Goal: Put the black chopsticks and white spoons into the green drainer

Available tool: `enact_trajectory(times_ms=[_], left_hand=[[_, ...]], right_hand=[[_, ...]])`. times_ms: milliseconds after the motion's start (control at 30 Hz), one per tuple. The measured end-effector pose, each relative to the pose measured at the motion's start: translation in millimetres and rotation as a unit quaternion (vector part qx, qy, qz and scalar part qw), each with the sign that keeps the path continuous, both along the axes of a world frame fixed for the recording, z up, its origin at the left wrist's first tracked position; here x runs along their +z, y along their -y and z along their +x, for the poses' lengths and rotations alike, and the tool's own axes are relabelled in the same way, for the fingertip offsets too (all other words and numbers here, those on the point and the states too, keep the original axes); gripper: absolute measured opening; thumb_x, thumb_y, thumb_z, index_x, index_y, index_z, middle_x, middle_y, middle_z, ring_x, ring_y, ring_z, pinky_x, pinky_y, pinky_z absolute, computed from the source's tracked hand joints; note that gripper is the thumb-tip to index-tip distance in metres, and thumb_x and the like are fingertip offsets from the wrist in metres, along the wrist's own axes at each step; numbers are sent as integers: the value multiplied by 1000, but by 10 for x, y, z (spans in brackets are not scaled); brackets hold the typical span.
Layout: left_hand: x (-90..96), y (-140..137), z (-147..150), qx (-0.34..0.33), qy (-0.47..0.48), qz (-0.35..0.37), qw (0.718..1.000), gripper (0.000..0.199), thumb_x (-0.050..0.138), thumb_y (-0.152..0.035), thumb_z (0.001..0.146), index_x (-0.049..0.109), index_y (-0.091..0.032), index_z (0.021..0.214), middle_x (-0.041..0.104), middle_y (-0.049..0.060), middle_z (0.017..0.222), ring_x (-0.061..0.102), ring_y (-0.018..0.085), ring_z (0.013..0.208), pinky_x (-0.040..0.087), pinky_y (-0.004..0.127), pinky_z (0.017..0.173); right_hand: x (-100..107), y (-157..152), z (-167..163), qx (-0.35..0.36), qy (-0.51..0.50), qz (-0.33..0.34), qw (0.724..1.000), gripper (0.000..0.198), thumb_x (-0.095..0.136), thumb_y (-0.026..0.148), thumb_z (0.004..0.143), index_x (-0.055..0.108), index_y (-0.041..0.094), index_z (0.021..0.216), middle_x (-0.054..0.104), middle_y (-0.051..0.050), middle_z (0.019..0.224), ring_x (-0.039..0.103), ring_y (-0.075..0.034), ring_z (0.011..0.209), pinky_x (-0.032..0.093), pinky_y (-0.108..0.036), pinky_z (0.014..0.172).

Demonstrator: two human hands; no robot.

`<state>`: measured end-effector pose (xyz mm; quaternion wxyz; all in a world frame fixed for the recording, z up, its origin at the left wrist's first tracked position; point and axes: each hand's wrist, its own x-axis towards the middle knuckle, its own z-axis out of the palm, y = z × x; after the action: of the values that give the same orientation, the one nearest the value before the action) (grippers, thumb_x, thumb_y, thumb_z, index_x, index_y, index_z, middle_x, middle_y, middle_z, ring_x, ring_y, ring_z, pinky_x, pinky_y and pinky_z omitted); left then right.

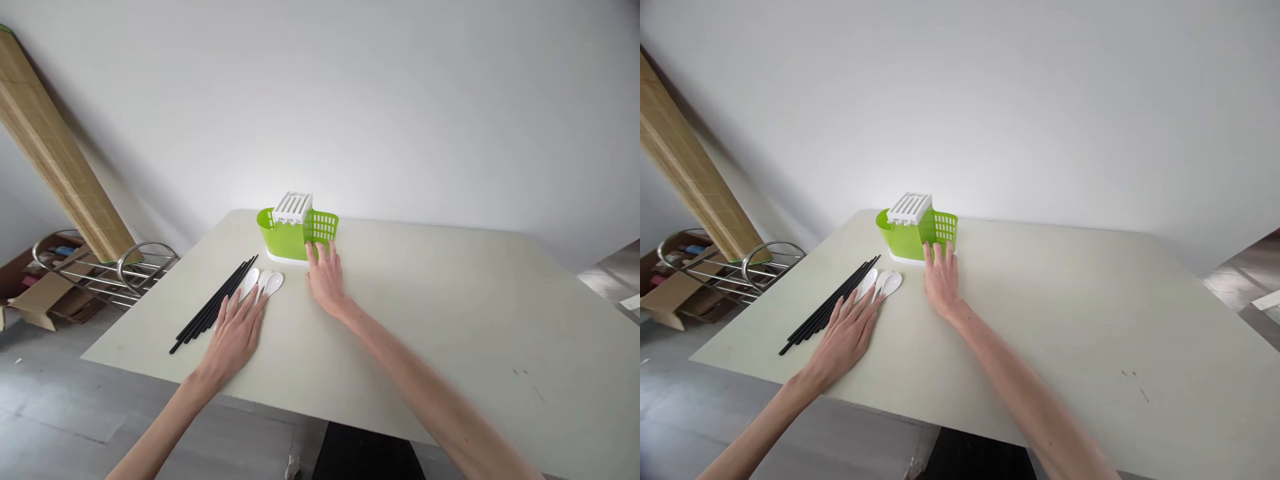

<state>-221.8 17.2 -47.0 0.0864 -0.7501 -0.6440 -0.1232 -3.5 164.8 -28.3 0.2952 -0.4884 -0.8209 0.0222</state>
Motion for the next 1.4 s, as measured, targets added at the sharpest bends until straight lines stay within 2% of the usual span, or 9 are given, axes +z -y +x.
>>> enact_trajectory(times_ms=[133, 267, 333, 467, 667, 800, 933, 1167, 1400], left_hand=[[47, 92, 132, -9, 8, 28, 1000, 54, 32, -40, 110, 40, -24, 161, 32, 8, 173, 12, 33, 163, 19, 62, 131], [90, 193, 335, -45, 28, 33, 998, 51, 37, -39, 109, 44, -25, 157, 32, 8, 173, 13, 32, 163, 24, 60, 130], [88, 230, 439, -70, 37, 26, 997, 49, 38, -38, 109, 48, -25, 155, 34, 8, 172, 15, 31, 163, 27, 60, 130], [33, 249, 640, -109, 55, 19, 992, 47, 38, -36, 109, 50, -24, 153, 39, 9, 170, 20, 30, 162, 30, 59, 129], [-82, 210, 862, -141, 74, -17, 987, 50, 38, -40, 110, 46, -23, 156, 40, 10, 169, 24, 29, 161, 31, 56, 129], [-114, 213, 865, -123, 64, -12, 990, 50, 37, -41, 110, 50, -21, 153, 43, 11, 168, 26, 30, 160, 31, 56, 129], [-111, 230, 780, -66, 54, 32, 996, 51, 40, -42, 107, 53, -18, 150, 42, 14, 167, 22, 35, 161, 31, 60, 128], [-119, 167, 590, -18, 35, 89, 995, 59, 42, -47, 105, 47, -15, 154, 37, 20, 169, 17, 39, 161, 29, 65, 126], [-252, 148, 625, -96, 46, 44, 993, 56, 38, -46, 108, 46, -22, 158, 44, 12, 167, 28, 33, 159, 36, 59, 125]], right_hand=[[108, -79, -295, 17, -6, -9, 1000, 65, 55, 4, 94, 36, 0, 157, 47, -27, 152, 29, -45, 152, 39, -60, 116], [98, 55, -192, 57, -16, 8, 998, 72, 55, 5, 94, 29, 3, 161, 28, -25, 169, 18, -40, 159, 35, -55, 121], [33, 188, 29, 75, -19, 18, 997, 74, 51, 5, 94, 27, 7, 164, 22, -21, 173, 12, -37, 162, 33, -52, 123], [-185, 436, 674, 79, -20, 13, 997, 72, 46, 11, 97, 28, 15, 166, 26, -17, 173, 16, -33, 162, 37, -53, 122], [-543, 685, 1736, 7, -12, -42, 999, 65, 39, 34, 107, 23, 21, 169, 29, -15, 173, 19, -32, 162, 36, -59, 123], [-749, 915, 2291, -50, 2, -83, 995, 66, 31, 53, 110, 32, 20, 167, 29, -12, 173, 21, -32, 162, 34, -58, 125], [-919, 1184, 2656, -104, 11, -89, 991, 68, 26, 58, 110, 39, 20, 164, 34, -11, 171, 26, -30, 160, 31, -56, 128], [-992, 1475, 2917, -113, 31, -78, 990, 67, 26, 61, 109, 36, 28, 166, 29, -5, 173, 26, -28, 160, 30, -54, 129], [-918, 1498, 2868, -123, 24, -90, 988, 68, 24, 62, 109, 39, 26, 165, 30, -5, 173, 26, -27, 160, 29, -53, 130]])
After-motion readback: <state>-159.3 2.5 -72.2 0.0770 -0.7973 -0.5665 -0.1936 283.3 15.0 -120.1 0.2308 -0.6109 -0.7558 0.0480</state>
